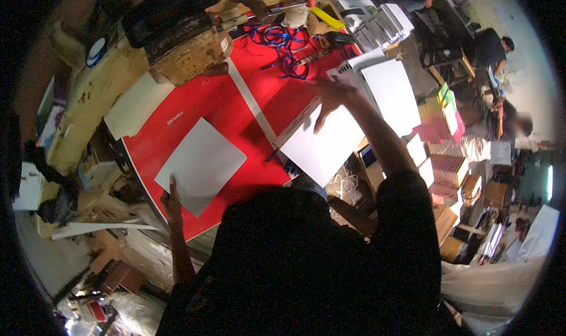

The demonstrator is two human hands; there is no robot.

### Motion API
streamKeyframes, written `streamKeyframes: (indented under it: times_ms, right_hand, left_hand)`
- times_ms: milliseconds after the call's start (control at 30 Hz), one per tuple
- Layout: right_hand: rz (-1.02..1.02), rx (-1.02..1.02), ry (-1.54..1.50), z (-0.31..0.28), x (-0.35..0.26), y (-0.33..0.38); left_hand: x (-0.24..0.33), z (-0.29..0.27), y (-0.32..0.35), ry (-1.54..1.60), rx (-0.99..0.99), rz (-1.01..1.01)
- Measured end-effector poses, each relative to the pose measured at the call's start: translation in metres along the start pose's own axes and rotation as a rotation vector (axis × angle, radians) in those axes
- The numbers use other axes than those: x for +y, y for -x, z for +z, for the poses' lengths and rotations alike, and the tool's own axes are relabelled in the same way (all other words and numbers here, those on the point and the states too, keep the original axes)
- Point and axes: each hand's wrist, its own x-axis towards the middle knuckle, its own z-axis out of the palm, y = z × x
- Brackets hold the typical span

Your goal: The person carries stacks of paper booklets to a table, inserts ribbon bookmarks into each booklet by hand, and stacks the completed booklets.

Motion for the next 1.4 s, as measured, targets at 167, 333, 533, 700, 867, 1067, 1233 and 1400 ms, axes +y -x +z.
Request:
streamKeyframes:
  times_ms: [167, 333, 533, 700, 867, 1067, 1233, 1400]
  right_hand:
    - [0.342, 0.775, -0.623, 0.049, 0.006, 0.042]
    - [0.554, 0.927, -0.665, 0.108, -0.013, 0.042]
    - [0.488, 1.138, -0.53, 0.118, -0.019, 0.04]
    - [0.369, 1.102, -0.975, 0.076, -0.04, 0.067]
    - [0.055, 0.917, -0.992, 0.029, -0.055, 0.084]
    - [-0.078, 0.828, -1.172, -0.021, -0.145, -0.008]
    - [0.026, 0.816, -1.434, 0.041, -0.209, -0.16]
    - [0.201, 0.942, -0.917, 0.033, -0.225, -0.153]
  left_hand:
    - [0.007, 0.013, 0.022, 0.202, 0.085, -0.029]
    - [0.006, 0.018, 0.031, 0.213, 0.025, -0.235]
    - [0.005, 0.032, 0.042, 0.356, 0.093, -0.251]
    - [-0.003, 0.027, 0.033, 0.25, -0.036, -0.254]
    - [0.016, 0.029, 0.041, 0.274, 0.056, -0.193]
    - [0.008, 0.024, 0.04, 0.358, -0.006, -0.23]
    - [-0.006, 0.031, 0.053, 0.842, -0.084, -0.22]
    - [0.013, 0.063, 0.054, 0.312, 0.09, -0.259]
